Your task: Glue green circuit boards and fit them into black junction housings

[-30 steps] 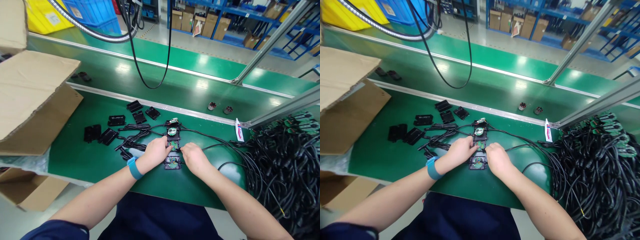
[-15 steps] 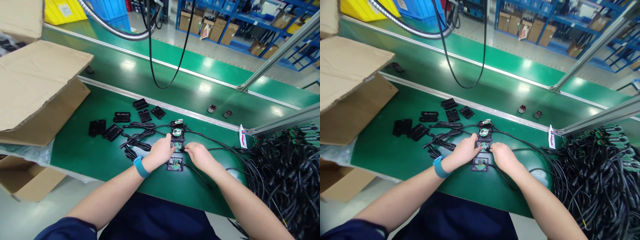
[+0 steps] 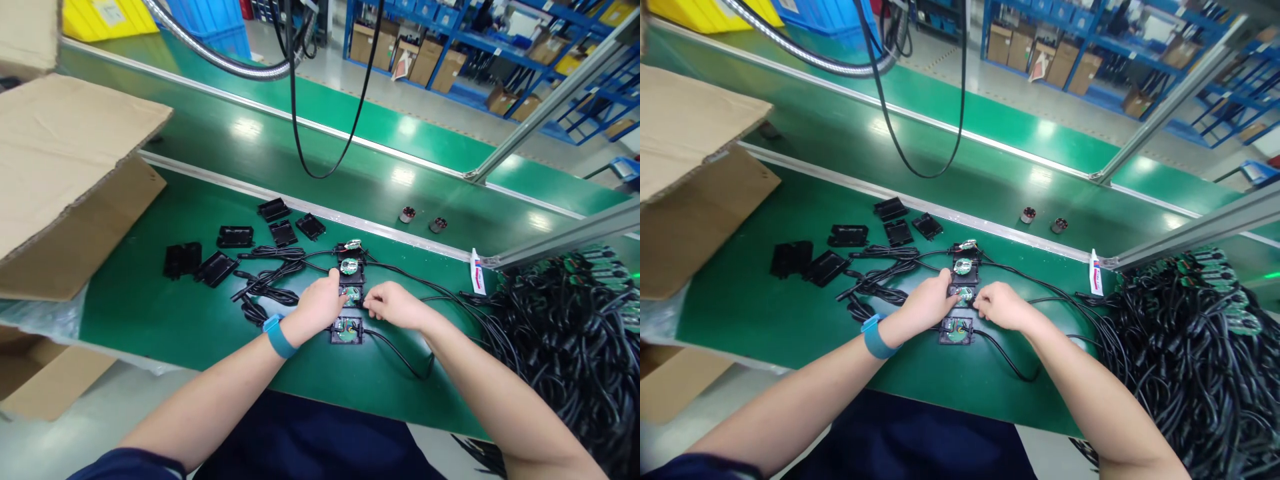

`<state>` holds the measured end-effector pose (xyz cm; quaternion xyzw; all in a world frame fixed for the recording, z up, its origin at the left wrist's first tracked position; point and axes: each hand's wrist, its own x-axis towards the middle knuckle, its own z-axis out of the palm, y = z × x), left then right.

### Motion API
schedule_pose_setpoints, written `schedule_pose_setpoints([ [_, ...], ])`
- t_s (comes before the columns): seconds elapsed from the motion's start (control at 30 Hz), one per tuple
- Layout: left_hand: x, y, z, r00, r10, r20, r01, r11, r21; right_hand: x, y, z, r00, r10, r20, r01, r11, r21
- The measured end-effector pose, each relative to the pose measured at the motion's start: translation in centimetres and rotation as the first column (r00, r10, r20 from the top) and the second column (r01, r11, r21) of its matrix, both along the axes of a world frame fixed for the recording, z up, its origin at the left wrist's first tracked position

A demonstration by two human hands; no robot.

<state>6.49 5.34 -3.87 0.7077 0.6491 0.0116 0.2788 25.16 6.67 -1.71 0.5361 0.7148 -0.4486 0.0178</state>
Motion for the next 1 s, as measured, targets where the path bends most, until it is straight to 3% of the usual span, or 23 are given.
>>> schedule_pose_setpoints([
  [0.03,0.0,0.0,0.0,1.0,-0.005,0.0,0.005,1.0,0.002,0.0,0.0,-0.2,0.998,0.053,0.03,-0.057,0.987,0.151],
  [0.1,0.0,0.0,0.0,1.0,-0.006,0.004,0.006,1.0,0.003,0.3,-0.1,-0.8,0.984,0.148,0.103,-0.177,0.898,0.403],
  [0.2,-0.1,0.1,-0.1,1.0,-0.003,0.016,0.003,1.0,0.001,0.9,-0.7,-2.3,0.962,0.197,0.187,-0.268,0.803,0.532],
  [0.4,-0.2,0.2,-0.5,0.999,-0.008,0.043,0.008,1.0,-0.004,0.9,-1.9,-4.0,0.92,0.143,0.366,-0.341,0.754,0.562],
  [0.57,-0.4,0.5,-1.0,0.997,-0.014,0.079,0.013,1.0,0.01,-1.0,-2.3,-2.7,0.79,0.192,0.582,-0.501,0.749,0.433],
  [0.67,-0.4,0.5,-1.1,0.996,-0.014,0.093,0.013,1.0,0.005,-1.3,-1.9,-1.3,0.744,0.246,0.621,-0.555,0.745,0.37],
  [0.77,-0.4,0.5,-1.1,0.995,-0.002,0.099,0.002,1.0,-0.002,-0.7,-0.9,-0.3,0.845,0.236,0.479,-0.443,0.811,0.382],
  [0.87,-0.5,0.5,-1.2,0.995,-0.006,0.097,0.006,1.0,0.005,-0.3,0.1,-0.1,0.96,0.012,0.279,-0.111,0.933,0.343],
  [0.93,-0.5,0.5,-1.3,0.996,-0.011,0.09,0.01,1.0,0.007,-0.6,0.6,-0.5,0.957,-0.108,0.268,0.027,0.957,0.287],
  [1.0,-0.5,0.5,-1.3,0.996,-0.008,0.087,0.008,1.0,0.002,-1.2,1.0,-0.8,0.942,-0.124,0.313,0.041,0.966,0.257],
])
